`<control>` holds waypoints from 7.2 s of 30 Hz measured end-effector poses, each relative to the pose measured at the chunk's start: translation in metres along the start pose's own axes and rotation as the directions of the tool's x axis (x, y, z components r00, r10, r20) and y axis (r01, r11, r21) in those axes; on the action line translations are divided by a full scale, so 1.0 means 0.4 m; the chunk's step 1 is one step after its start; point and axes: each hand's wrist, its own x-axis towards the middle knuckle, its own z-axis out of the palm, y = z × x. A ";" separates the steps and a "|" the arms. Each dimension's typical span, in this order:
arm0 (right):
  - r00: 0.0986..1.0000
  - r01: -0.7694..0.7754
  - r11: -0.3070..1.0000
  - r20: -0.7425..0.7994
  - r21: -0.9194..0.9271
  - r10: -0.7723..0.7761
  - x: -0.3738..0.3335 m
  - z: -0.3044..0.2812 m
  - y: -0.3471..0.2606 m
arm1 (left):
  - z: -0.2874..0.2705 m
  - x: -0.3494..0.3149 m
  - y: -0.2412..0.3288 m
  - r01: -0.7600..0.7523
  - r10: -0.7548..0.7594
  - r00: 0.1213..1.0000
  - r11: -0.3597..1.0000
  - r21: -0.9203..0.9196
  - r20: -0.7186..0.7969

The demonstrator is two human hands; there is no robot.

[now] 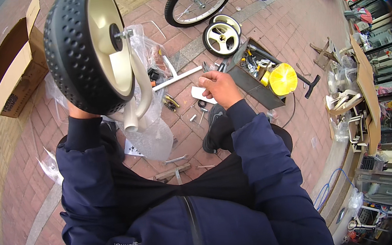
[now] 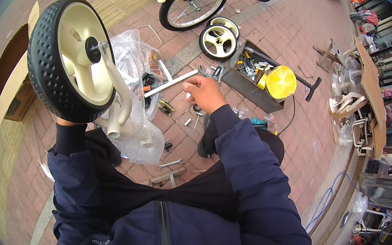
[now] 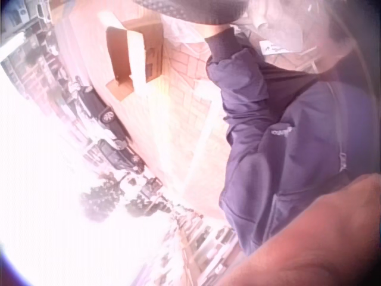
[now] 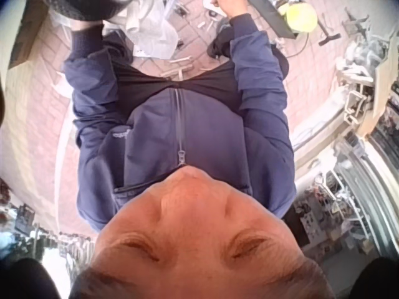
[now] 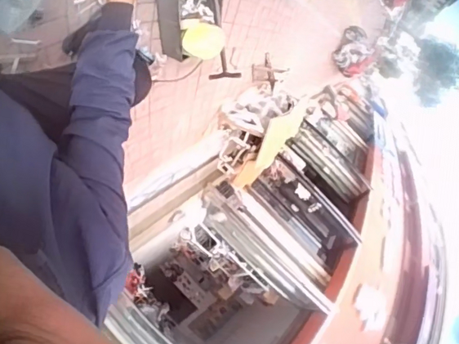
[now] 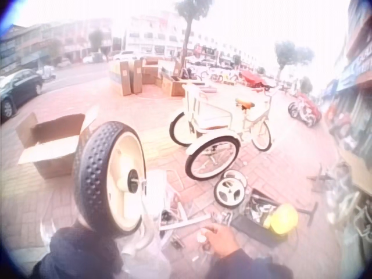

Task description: The person assembles a wheel by inserting an axle, adding washers and nuts, and tightening them with a wrench. They repeat the process for a second wheel, handling small parts and tools on the ground.

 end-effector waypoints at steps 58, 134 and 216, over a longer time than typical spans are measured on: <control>0.473 0.559 0.430 0.698 -0.709 0.538 -0.166 0.347 0.724 | -0.209 -0.246 0.174 0.585 -0.493 0.804 0.754 0.298 -0.333; 0.936 0.301 0.806 0.005 0.510 -0.353 -0.053 -0.096 -0.272 | 0.147 -0.045 0.127 0.228 -0.161 0.952 0.941 -0.251 0.261; 0.835 0.550 0.816 0.089 -0.178 -0.543 -0.152 0.222 -0.240 | 0.089 -0.040 0.105 0.035 -0.048 0.989 0.995 0.095 0.139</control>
